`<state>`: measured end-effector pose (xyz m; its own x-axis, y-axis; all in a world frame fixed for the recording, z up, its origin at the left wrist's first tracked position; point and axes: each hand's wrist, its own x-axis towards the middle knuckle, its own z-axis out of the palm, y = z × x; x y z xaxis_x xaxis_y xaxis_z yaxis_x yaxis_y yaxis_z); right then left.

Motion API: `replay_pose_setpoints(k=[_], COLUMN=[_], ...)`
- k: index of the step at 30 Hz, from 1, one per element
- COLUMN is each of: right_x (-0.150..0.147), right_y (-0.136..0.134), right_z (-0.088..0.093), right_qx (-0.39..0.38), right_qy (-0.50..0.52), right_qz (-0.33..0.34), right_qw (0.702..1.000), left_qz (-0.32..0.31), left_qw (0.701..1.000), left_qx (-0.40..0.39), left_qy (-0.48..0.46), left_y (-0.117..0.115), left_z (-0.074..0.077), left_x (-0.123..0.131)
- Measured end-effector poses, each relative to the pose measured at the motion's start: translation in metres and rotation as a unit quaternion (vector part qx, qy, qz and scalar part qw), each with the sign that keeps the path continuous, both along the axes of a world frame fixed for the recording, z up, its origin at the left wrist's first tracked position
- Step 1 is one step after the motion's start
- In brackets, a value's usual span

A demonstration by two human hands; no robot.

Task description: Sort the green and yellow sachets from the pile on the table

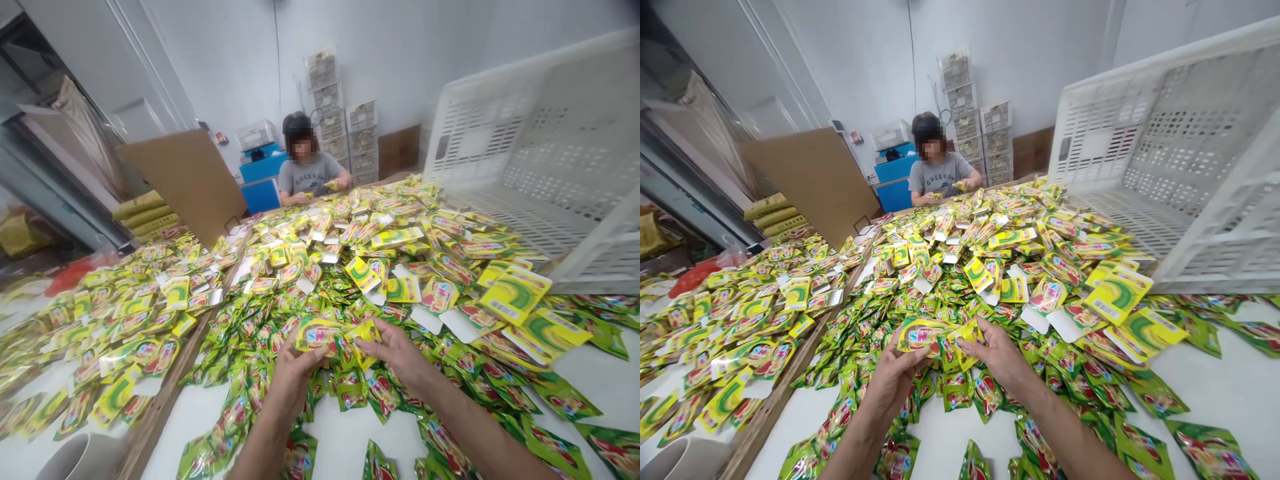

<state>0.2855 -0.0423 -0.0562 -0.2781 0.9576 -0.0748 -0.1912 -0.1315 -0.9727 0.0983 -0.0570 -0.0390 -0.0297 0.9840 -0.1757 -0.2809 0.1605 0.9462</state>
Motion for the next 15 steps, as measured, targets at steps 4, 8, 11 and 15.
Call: replay_pose_setpoints(k=[4, 8, 11, 15], right_x=[0.011, 0.011, 0.012, 0.012], right_y=[0.000, -0.001, 0.003, 0.007], right_z=[0.004, 0.008, 0.008, 0.005], right_qx=[0.023, 0.044, 0.052, 0.091], right_qy=[-0.101, -0.089, -0.034, -0.070], right_qz=[0.012, 0.065, -0.040, -0.133], right_qw=[0.995, 0.993, 0.997, 0.984], left_qz=[-0.067, -0.198, -0.144, -0.040], left_qw=[0.987, 0.939, 0.964, 0.990], left_qx=[0.043, 0.055, 0.007, -0.029], left_qy=[0.137, 0.277, 0.223, 0.135], left_y=[0.003, 0.009, 0.007, 0.001], left_z=[0.017, 0.026, 0.013, -0.007], left_x=[-0.024, -0.024, -0.009, 0.004])
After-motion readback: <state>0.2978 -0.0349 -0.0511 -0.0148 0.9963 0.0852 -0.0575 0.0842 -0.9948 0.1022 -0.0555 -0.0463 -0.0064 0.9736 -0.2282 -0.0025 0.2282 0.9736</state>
